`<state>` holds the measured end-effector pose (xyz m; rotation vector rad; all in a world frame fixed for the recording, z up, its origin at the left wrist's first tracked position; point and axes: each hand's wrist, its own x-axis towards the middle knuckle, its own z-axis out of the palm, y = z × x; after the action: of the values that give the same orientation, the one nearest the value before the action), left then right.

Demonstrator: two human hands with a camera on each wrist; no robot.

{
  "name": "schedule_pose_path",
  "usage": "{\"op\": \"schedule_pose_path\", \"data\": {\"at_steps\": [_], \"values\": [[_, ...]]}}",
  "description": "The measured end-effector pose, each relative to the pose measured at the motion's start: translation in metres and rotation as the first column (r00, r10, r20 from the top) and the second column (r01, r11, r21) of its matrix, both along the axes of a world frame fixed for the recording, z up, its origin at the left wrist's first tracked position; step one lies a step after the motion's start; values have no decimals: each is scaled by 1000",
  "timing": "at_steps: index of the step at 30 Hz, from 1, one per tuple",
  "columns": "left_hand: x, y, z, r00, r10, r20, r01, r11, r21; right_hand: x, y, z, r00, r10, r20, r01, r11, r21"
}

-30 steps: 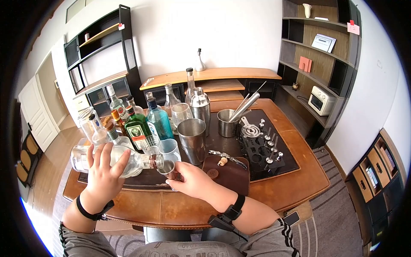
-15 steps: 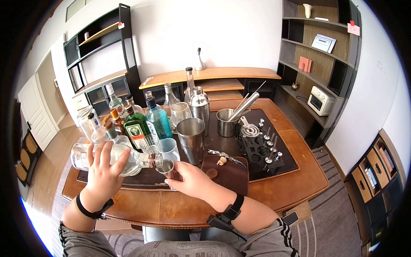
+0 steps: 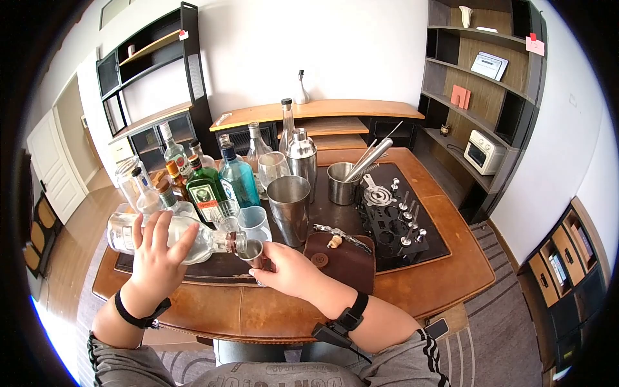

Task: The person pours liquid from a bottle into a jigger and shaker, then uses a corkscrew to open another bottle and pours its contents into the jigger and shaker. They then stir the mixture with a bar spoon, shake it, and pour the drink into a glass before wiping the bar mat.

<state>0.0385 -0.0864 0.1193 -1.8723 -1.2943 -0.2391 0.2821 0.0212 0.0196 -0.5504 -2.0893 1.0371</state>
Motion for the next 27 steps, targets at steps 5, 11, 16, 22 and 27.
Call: {"op": "schedule_pose_path", "data": {"at_steps": [5,11,16,22,27], "values": [[0,0,-1,1000,-2,-3,2,1000,4,-1,1,-2,1000,4,2,-4,1000,1],[0,0,-1,1000,-3,0,3,1000,4,-1,4,-7,1000,8,11,-8,1000,21],[-1,0,-1,1000,0,10,0,1000,-6,-2,3,-6,1000,11,7,-11,1000,0],[-2,0,-2,1000,1,13,-1,1000,-4,-1,2,-2,1000,4,14,-4,1000,-3],[-2,-1,-2,1000,-3,19,3,1000,-8,-1,2,-2,1000,4,13,-4,1000,10]]}}
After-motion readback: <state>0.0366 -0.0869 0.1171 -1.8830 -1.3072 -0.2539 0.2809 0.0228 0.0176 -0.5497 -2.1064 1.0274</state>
